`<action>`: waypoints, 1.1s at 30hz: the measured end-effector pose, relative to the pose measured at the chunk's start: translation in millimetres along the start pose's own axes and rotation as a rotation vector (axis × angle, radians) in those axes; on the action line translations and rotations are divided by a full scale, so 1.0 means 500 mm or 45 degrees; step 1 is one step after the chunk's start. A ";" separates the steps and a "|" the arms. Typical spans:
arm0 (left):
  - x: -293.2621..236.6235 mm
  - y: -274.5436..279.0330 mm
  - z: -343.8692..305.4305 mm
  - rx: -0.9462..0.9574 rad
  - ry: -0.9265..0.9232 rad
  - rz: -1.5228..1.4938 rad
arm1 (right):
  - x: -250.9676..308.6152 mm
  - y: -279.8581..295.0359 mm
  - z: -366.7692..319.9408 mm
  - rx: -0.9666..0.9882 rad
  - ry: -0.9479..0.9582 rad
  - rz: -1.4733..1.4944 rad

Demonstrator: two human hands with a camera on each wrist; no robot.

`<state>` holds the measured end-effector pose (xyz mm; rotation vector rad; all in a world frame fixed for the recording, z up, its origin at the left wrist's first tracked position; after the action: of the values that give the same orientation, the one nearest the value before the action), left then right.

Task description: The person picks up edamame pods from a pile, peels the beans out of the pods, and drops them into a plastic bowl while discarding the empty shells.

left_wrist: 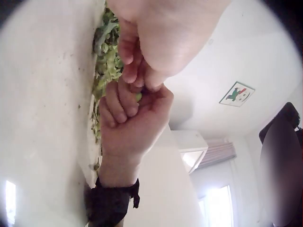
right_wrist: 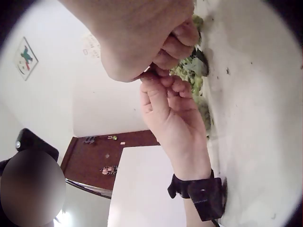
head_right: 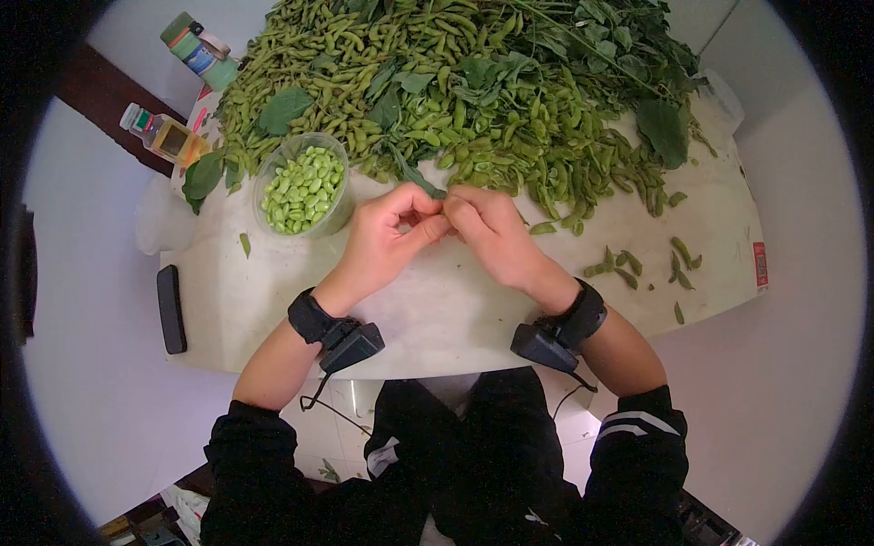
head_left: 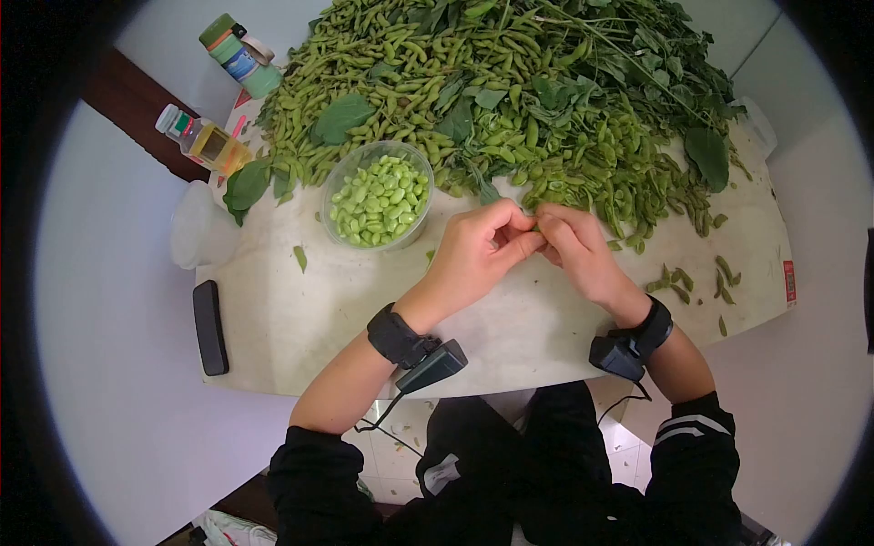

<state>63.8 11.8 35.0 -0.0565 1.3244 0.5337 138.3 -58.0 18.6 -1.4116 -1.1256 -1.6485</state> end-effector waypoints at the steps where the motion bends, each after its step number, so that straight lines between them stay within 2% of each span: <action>1: 0.003 -0.001 0.000 0.010 0.025 -0.058 | 0.003 -0.002 0.000 0.004 0.008 0.023; 5: 0.006 -0.004 -0.002 0.034 0.002 -0.045 | -0.005 -0.005 0.000 0.039 0.021 0.073; 8: 0.012 -0.007 -0.001 0.033 0.069 -0.196 | 0.010 -0.015 -0.001 0.073 -0.020 0.172; 10: 0.019 -0.006 0.001 -0.025 0.165 -0.535 | 0.016 -0.013 -0.003 0.068 -0.031 0.166; 13: 0.026 0.000 0.003 -0.031 0.205 -0.647 | 0.013 -0.005 -0.004 0.093 -0.031 0.170; 15: 0.034 0.002 0.005 -0.035 0.196 -0.644 | 0.009 -0.008 -0.002 0.123 -0.020 0.179; 17: 0.038 0.003 0.005 -0.040 0.189 -0.641 | 0.036 -0.008 -0.001 0.065 0.255 -0.069; 20: 0.037 0.002 0.006 -0.040 0.179 -0.630 | 0.021 0.003 0.003 0.010 0.269 -0.228; 23: 0.042 0.000 0.006 -0.030 0.200 -0.642 | 0.035 0.013 0.001 -0.129 0.280 -0.151; 33: 0.055 -0.006 0.003 -0.032 0.319 -0.499 | 0.041 0.019 -0.002 -0.242 0.300 -0.349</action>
<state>70.3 19.1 9.2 -0.4065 1.5033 0.2125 142.6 -61.8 40.3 -1.1738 -1.0847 -2.1031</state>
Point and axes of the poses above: each hand's wrist, its own z-axis towards the middle knuckle, its own y-axis out of the back of the hand, x = y × z, the point moved 8 cm from there along z, towards the middle knuckle, and after that the axes turned 1 degree about y, right-handed, at the moved point
